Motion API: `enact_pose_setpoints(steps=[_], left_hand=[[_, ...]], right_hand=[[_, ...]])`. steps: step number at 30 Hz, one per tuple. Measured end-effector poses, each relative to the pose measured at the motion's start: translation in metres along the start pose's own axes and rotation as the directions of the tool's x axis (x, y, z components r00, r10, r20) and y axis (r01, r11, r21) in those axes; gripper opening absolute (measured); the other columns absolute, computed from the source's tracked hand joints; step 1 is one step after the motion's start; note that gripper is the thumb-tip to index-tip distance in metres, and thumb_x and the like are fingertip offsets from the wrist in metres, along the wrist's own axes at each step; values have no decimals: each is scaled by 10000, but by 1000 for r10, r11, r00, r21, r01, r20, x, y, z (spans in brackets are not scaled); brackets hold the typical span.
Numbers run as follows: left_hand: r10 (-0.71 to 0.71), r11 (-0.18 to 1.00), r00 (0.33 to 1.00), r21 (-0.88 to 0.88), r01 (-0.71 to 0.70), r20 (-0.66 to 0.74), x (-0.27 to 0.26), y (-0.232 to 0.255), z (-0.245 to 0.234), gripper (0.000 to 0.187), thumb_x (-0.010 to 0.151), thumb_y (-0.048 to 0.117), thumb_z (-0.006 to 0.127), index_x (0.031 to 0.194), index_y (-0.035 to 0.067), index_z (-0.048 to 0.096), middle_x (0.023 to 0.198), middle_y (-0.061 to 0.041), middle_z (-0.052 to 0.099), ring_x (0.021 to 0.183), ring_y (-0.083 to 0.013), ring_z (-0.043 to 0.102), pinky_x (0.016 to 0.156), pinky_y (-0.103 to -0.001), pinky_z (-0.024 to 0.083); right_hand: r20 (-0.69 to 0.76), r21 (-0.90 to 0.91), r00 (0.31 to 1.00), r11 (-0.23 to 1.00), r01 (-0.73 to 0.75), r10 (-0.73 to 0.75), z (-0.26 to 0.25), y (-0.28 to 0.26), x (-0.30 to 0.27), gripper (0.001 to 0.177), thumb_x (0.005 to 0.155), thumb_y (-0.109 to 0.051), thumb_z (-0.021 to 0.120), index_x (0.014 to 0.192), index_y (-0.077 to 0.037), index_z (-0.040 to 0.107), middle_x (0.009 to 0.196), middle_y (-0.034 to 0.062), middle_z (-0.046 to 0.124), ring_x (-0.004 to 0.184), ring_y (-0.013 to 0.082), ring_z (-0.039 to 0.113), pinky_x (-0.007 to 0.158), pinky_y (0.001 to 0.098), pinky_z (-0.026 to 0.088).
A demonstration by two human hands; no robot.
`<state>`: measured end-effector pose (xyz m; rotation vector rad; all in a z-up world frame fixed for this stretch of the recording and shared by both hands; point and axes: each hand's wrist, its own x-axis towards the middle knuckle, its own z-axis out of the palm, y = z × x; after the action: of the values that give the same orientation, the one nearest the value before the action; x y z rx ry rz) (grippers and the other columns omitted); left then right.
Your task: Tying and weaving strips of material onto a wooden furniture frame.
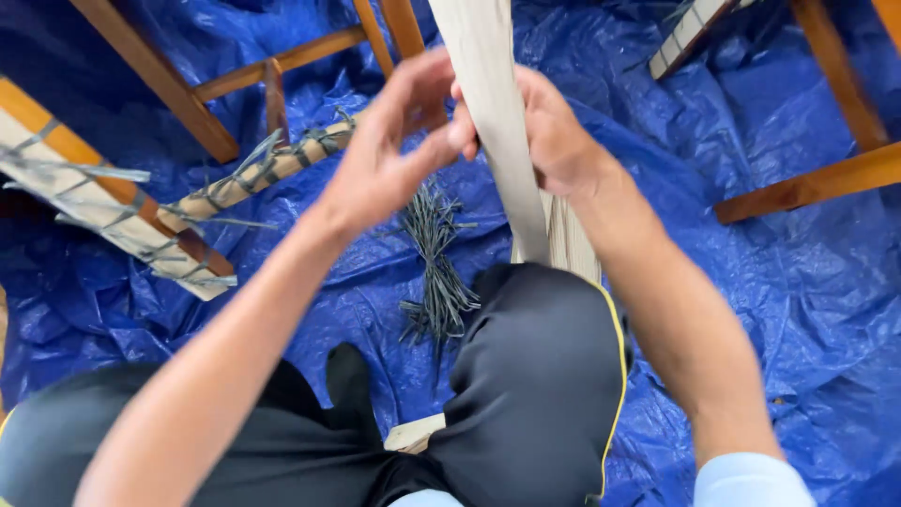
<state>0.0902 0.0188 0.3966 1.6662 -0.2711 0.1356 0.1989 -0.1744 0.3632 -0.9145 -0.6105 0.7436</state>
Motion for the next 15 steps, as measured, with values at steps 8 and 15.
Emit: enact_pose_setpoints(steps=[8, 15], left_hand=[[194, 959, 977, 192, -209, 90, 35, 106, -25, 171, 1094, 190, 691, 1046, 27, 702, 903, -18, 700, 837, -84, 697, 749, -271, 606], [311, 929, 889, 306, -210, -334, 40, 14, -58, 245, 1035, 180, 722, 904, -25, 692, 768, 30, 625, 718, -72, 589, 588, -314, 491]], right_hand=[[96, -127, 995, 991, 49, -37, 54, -91, -2, 197, 1109, -143, 570, 1201, 0, 669, 1040, 112, 711, 943, 201, 717, 885, 355, 598], [-113, -626, 929, 752, 208, -352, 68, -68, -13, 309, 1162, -265, 533, 1242, 12, 642, 1160, 114, 740, 1074, 211, 737, 972, 344, 600]])
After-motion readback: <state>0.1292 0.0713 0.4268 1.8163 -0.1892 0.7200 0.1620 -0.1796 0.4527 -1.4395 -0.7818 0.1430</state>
